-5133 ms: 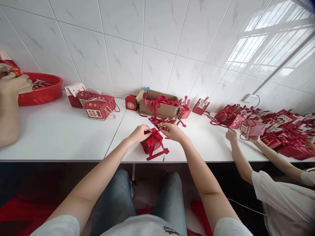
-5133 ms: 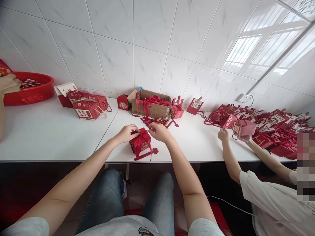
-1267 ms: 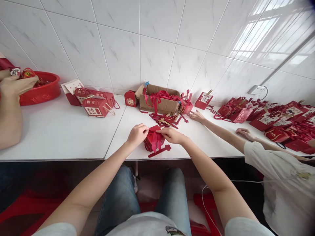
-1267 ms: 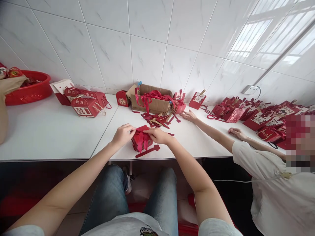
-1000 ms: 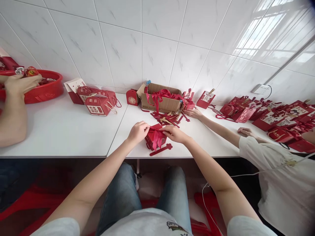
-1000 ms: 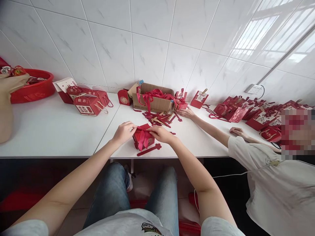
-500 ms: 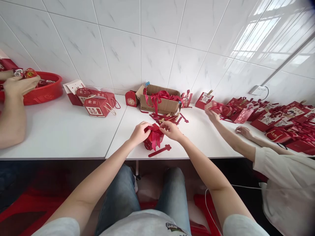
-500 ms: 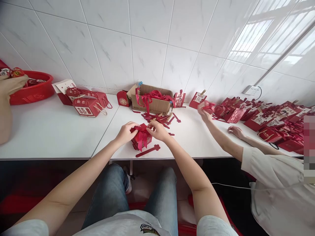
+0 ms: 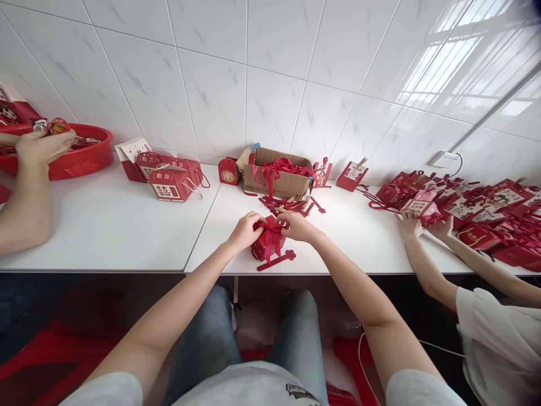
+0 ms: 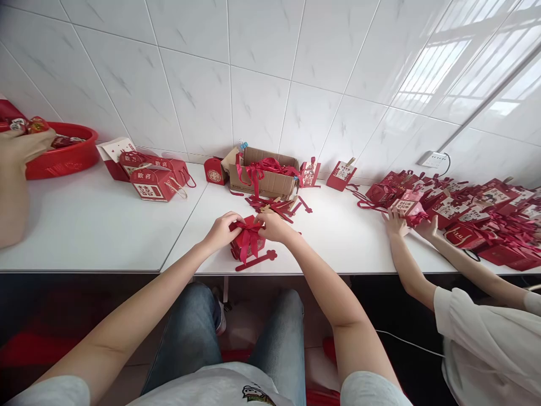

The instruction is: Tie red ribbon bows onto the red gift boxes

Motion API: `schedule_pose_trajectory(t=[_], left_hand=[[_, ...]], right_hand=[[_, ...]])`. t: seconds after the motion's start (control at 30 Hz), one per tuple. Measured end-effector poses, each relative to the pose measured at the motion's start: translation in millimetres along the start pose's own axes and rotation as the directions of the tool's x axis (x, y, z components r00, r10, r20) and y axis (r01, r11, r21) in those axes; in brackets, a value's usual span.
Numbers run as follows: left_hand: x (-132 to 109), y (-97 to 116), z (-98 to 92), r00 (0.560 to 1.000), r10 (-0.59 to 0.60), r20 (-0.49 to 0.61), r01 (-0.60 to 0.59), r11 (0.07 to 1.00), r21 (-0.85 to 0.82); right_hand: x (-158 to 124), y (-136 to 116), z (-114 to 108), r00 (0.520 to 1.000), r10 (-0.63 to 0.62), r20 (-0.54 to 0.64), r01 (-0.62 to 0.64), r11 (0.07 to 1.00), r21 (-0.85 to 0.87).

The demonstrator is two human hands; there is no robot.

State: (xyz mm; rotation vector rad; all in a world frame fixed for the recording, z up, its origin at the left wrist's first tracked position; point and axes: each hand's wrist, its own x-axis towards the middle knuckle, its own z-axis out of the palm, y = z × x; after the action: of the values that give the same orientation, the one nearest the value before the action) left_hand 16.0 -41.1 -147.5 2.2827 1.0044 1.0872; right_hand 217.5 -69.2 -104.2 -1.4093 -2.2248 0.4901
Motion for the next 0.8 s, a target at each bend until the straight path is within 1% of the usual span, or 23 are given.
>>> schedule_pose_trajectory(t=[0.2,0.37,0.43,0.53,0.7,0.8], left_hand=[[-0.3,0.1,-0.3,1.0,0.0,0.005,0.0,1.0,-0.008],[0.2,0.5,-0.4,1.0,-0.003,0.008,0.003,1.0,-0.009],[0.5,0.5,-0.6,1.0,-0.002,0.008,0.002,1.0,-0.01],[0.6,0.2,-0.5,1.0,-0.002,0.007,0.002,1.0,-0.012],[-0.5,-1.1,0.0,1.0,-0.005,-0.005,0.005,1.0,-0.019],[-0.9,-2.8,-0.8,1.0,-0.003,-0.015,0.003,1.0,-0.026]], right_hand=[[-0.5,-1.2,-2.0,0.998,-0.027,-0.061,0.026,1.0,-0.018],[-0.2,-2.9,-1.8,0.992,-0.089,-0.089,0.09,0.996,0.013],[0.2,-3.2,-1.5,0.987,-0.133,-0.088,0.138,0.989,0.051],[0.8,-0.3,-0.5,0.982,-0.183,-0.055,0.189,0.973,0.135],[0.6,11.4,3.5,0.983,-0.182,-0.026,0.183,0.946,0.267],[-0.3,16.5,5.3,0.984,-0.177,-0.025,0.176,0.937,0.302]])
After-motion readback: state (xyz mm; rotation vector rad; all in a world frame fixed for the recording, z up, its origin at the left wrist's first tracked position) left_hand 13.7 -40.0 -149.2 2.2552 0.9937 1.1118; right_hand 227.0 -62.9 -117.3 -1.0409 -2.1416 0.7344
